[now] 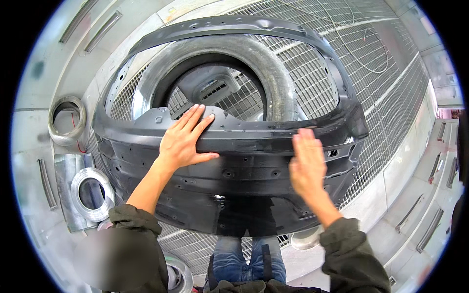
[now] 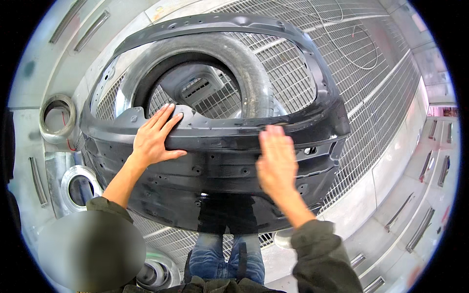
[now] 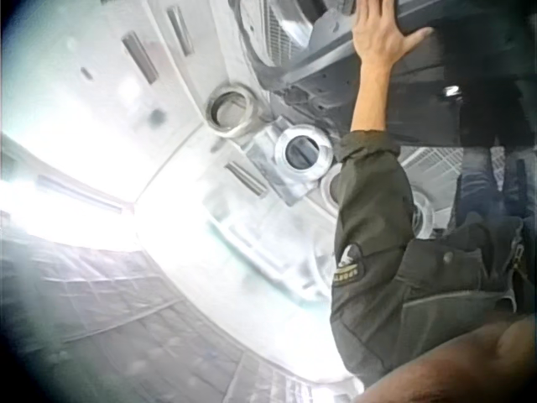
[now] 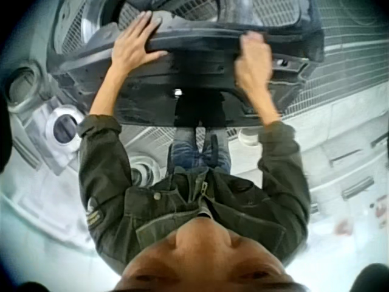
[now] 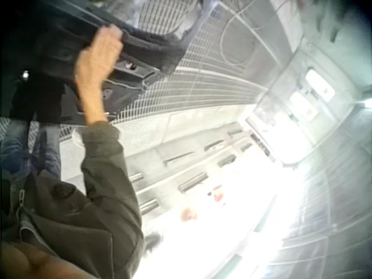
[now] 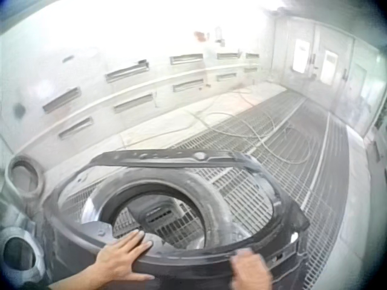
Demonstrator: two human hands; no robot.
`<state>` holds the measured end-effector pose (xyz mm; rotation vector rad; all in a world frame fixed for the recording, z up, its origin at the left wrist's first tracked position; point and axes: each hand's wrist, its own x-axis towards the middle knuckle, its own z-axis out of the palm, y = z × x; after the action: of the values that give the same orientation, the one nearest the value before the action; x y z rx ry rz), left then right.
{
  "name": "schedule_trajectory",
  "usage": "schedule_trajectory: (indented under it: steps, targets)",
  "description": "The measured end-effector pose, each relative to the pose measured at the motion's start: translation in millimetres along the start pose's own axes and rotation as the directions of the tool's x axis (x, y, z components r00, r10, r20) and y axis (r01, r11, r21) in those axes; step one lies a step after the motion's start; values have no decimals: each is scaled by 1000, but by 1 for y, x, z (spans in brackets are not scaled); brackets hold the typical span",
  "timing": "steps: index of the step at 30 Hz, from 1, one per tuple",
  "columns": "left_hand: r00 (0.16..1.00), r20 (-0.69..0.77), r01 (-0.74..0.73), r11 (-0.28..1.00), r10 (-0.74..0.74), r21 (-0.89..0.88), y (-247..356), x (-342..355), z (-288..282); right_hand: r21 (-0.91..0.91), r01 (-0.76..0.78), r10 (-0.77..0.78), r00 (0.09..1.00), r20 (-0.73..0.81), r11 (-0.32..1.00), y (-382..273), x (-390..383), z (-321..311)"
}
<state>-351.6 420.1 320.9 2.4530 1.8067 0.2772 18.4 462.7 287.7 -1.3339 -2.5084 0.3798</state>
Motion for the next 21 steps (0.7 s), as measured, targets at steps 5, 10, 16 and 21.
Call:
schedule_trajectory:
  steps: [5,10,16,21]
  targets:
    - [999,-20,-28,999,27,-22,-4,4,2,110,278,-275,961,-41,954,-129,47,40]
    - [994,92,-59,997,64,-56,-42,-19,-7,16,213,-212,960,180,977,-51,43,1]
    - [999,-29,31,999,-32,-23,-74,-54,-11,-107,29,-32,999,-23,994,36,-15,-16]
    - [998,-33,49,999,-50,-19,-74,-54,-7,5,196,-195,979,-57,981,-138,39,51]
